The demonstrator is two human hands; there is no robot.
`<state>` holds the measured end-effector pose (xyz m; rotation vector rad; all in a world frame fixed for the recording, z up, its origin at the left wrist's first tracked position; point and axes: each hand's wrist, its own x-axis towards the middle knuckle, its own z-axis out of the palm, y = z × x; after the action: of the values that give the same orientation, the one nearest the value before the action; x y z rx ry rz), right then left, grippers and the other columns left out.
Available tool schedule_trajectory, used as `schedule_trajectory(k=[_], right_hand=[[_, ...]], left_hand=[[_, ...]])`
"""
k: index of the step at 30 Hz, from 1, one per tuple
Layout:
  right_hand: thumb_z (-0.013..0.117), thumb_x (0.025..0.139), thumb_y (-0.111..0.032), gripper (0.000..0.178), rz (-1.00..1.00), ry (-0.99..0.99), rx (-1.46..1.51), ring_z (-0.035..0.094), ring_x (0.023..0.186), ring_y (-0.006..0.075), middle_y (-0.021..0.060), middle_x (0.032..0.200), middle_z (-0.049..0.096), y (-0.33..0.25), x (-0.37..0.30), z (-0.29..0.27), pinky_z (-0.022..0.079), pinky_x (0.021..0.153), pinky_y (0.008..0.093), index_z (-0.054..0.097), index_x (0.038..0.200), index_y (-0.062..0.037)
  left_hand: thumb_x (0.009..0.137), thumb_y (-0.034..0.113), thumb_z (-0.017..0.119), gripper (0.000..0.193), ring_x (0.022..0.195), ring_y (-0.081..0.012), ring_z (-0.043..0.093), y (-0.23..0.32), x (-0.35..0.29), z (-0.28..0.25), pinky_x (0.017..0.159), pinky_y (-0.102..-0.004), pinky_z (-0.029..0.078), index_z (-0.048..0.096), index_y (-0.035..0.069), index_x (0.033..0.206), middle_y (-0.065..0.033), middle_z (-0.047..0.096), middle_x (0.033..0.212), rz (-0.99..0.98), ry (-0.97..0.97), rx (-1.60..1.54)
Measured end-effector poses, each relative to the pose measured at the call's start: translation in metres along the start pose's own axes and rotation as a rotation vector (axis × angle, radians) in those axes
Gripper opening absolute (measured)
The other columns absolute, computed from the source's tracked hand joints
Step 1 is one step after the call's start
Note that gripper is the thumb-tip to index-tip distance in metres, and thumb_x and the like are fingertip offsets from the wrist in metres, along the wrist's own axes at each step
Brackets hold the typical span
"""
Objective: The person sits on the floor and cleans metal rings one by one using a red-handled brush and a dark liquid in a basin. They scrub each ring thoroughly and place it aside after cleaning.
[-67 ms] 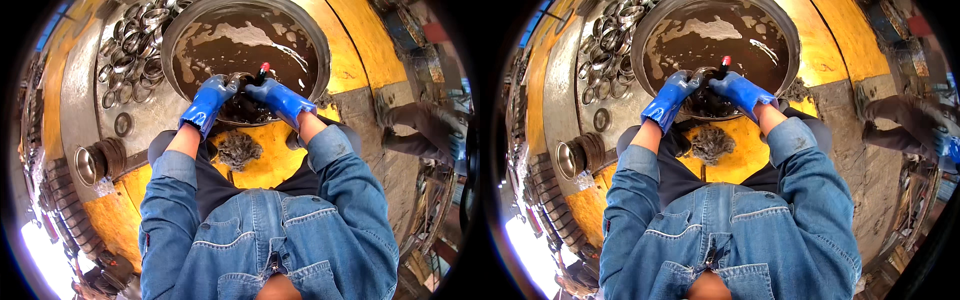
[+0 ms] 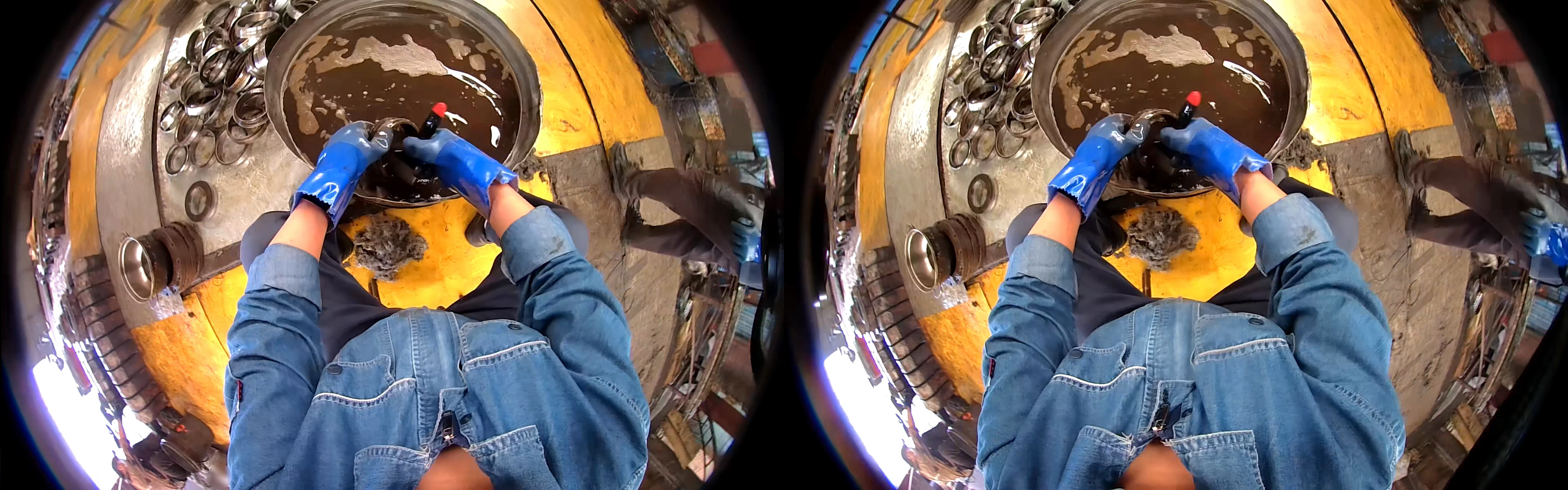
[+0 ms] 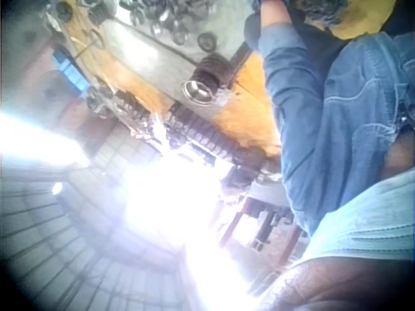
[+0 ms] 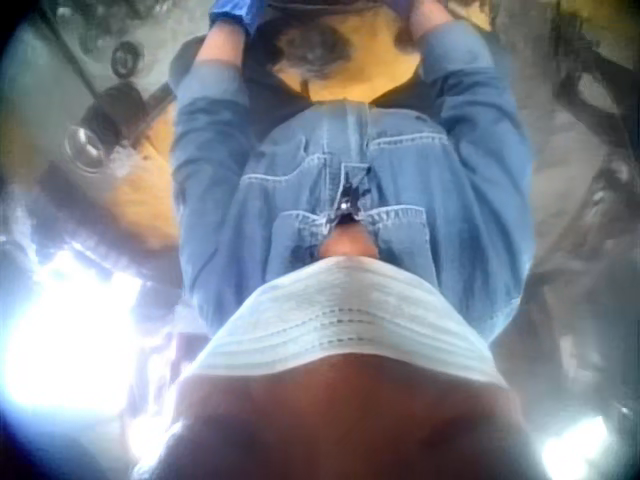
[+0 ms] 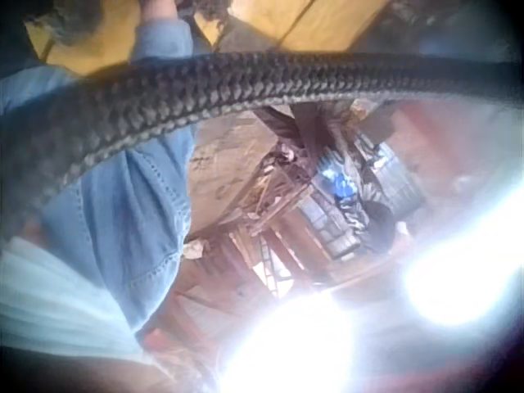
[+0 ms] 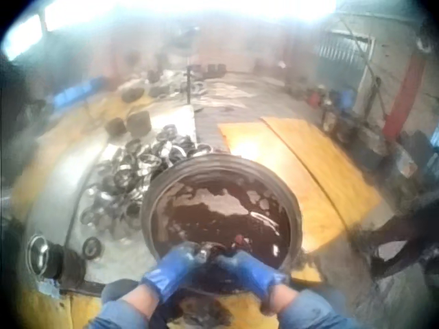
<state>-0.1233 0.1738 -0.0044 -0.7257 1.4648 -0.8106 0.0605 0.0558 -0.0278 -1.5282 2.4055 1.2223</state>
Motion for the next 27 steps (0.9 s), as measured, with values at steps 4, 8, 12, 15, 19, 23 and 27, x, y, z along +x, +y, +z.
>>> schedule_trajectory(k=[4,8,12,15,19,23,27], right_hand=[[0.069,0.099,-0.033,0.026,0.212,0.135,0.398,0.062,0.062,0.0149,0.0053,0.078,0.07,-0.007,0.01,0.009,0.05,0.056,0.0319,0.074,0.1,-0.0075],[0.074,0.096,-0.027,0.016,0.363,0.178,0.815,0.06,0.054,0.0171,0.0052,0.074,0.069,0.043,0.067,-0.033,0.045,0.043,0.0305,0.071,0.099,-0.0112],[0.082,0.089,-0.031,0.037,0.19,0.166,0.014,0.068,0.069,0.0163,0.0107,0.087,0.075,0.008,0.025,0.0,0.055,0.062,0.031,0.075,0.11,-0.0022],[0.079,0.088,-0.041,0.036,-0.097,0.128,-0.865,0.073,0.08,0.0248,0.0076,0.089,0.077,-0.011,-0.002,0.016,0.058,0.072,0.037,0.076,0.11,-0.0133],[0.064,0.097,-0.029,0.027,-0.332,0.099,-1.659,0.076,0.093,0.0315,0.0082,0.102,0.078,0.006,0.011,0.015,0.061,0.077,0.0464,0.069,0.122,-0.0205],[0.055,0.101,-0.029,0.028,-0.853,0.305,-1.783,0.074,0.071,0.0294,0.0068,0.095,0.076,0.026,0.015,0.006,0.05,0.049,0.047,0.067,0.122,-0.0159],[0.067,0.088,-0.016,0.04,-1.186,0.366,-1.594,0.064,0.052,0.0172,0.011,0.117,0.069,0.036,0.018,-0.009,0.045,0.039,0.0366,0.07,0.128,-0.0141]], left_hand=[[0.095,0.057,0.06,0.062,0.121,-0.0422,0.065,-0.007,-0.001,-0.003,0.103,-0.0487,0.051,0.072,0.003,0.123,-0.0258,0.071,0.124,0.028,-0.027,-0.039],[0.095,0.059,0.057,0.064,0.122,-0.043,0.064,-0.006,0.012,0.012,0.103,-0.049,0.051,0.073,0.004,0.123,-0.0262,0.07,0.125,0.067,-0.029,-0.033],[0.096,0.061,0.053,0.067,0.124,-0.0432,0.063,-0.009,0.007,0.005,0.106,-0.0489,0.049,0.072,0.003,0.124,-0.0255,0.068,0.129,0.028,-0.035,-0.019],[0.096,0.055,0.06,0.055,0.107,-0.0425,0.07,-0.013,0.009,0.01,0.094,-0.0466,0.053,0.075,0.006,0.116,-0.0228,0.074,0.113,0.091,0.076,0.003],[0.095,0.056,0.061,0.057,0.11,-0.0431,0.068,-0.011,0.015,0.012,0.096,-0.0469,0.053,0.074,0.006,0.118,-0.0234,0.074,0.116,0.085,0.038,0.041],[0.095,0.058,0.06,0.06,0.115,-0.0429,0.067,-0.021,0.02,0.018,0.099,-0.047,0.052,0.073,0.007,0.123,-0.0243,0.072,0.121,0.134,0.123,0.036],[0.095,0.058,0.06,0.061,0.118,-0.0425,0.066,0.0,0.007,0.007,0.101,-0.0471,0.052,0.072,0.007,0.126,-0.0252,0.071,0.123,0.09,0.026,0.019]])
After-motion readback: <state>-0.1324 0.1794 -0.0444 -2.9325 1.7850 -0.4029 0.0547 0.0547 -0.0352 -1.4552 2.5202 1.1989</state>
